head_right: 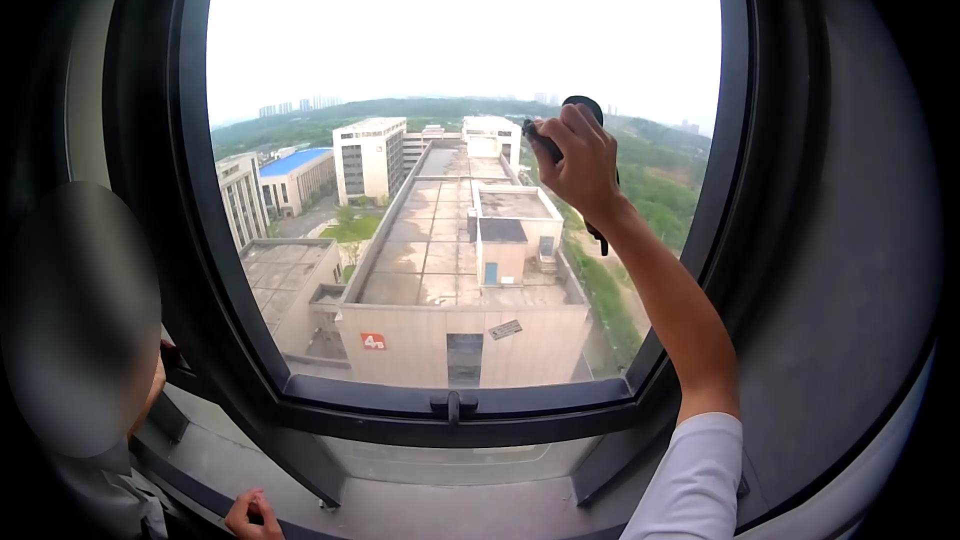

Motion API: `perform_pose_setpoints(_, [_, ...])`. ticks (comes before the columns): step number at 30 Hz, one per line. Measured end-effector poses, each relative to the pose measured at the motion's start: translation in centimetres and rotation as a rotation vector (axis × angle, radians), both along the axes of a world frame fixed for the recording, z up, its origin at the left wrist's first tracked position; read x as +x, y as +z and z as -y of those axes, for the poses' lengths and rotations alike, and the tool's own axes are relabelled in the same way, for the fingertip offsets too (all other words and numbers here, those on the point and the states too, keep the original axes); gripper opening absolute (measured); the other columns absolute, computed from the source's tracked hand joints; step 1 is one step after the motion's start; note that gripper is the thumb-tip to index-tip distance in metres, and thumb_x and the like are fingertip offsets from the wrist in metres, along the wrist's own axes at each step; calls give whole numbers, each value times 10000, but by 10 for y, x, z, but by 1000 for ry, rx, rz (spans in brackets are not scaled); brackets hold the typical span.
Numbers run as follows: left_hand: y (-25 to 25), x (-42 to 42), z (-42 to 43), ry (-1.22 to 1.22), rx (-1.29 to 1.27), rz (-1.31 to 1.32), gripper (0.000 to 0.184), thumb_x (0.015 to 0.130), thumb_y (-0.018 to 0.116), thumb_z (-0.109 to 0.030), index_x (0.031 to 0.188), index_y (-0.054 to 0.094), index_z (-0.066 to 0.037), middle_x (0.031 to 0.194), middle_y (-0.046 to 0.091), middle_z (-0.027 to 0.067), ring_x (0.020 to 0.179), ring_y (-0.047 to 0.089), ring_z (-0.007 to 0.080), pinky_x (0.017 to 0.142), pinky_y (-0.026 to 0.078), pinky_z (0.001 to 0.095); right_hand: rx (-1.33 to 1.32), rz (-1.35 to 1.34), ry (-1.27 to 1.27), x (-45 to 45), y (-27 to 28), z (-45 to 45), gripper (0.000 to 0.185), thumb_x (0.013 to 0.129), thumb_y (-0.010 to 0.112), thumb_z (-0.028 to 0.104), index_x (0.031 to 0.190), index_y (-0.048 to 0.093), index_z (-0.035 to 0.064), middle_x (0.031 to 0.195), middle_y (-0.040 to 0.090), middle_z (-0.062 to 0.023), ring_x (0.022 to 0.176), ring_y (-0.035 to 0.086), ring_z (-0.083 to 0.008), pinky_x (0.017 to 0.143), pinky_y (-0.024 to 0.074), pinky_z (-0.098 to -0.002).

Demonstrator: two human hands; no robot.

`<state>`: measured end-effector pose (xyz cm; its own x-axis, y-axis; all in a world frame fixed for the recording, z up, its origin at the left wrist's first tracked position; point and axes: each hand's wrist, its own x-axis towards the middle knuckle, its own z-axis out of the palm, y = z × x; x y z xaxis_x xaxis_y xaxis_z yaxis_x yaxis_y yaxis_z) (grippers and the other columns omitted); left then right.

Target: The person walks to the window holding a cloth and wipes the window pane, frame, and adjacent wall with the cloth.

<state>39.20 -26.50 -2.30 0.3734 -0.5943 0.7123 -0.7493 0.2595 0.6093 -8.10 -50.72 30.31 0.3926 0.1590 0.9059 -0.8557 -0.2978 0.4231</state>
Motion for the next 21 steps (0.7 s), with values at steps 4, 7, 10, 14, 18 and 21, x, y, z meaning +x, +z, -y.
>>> perform_pose_setpoints(4, [-7,2,-1,9,6,0,164,875,640,-153,902,715,-10,621,580,125,518,515,266,508,425,368,-149,273,-109,-2,72,5,198,841,736,222,743,636,82,718,583,-51,673,584,-221,550,475,-364])
perform_pose_setpoints(7, [-2,0,2,-4,-54,-32,166,877,651,-166,896,713,-13,619,579,129,522,522,266,513,432,370,-128,301,-99,35,77,18,197,852,723,246,751,658,90,730,601,-54,698,606,-227,561,488,-370])
perform_pose_setpoints(10, [-2,3,2,-11,6,-51,164,877,658,-173,892,708,-17,637,590,134,540,542,277,527,446,374,-88,37,41,79,59,31,196,844,726,243,736,653,96,708,573,-53,695,597,-229,580,492,-382])
perform_pose_setpoints(14, [1,0,-2,-41,-17,-5,182,888,650,-196,893,706,-23,676,615,140,575,573,299,549,465,383,-147,348,-60,61,114,31,251,885,659,295,730,650,98,703,583,-51,704,595,-251,602,478,-408])
perform_pose_setpoints(18, [6,4,-2,-63,0,-13,197,894,637,-211,858,693,-25,688,618,140,585,578,317,555,467,396,-229,241,11,107,93,46,218,866,695,276,744,647,101,717,585,-43,683,594,-230,571,490,-390])
perform_pose_setpoints(21, [4,9,-2,-88,15,29,175,887,629,-180,828,674,-22,694,620,141,591,582,325,551,465,397,-58,-33,49,135,63,46,189,859,719,222,742,631,102,696,555,-40,677,597,-215,542,496,-386])
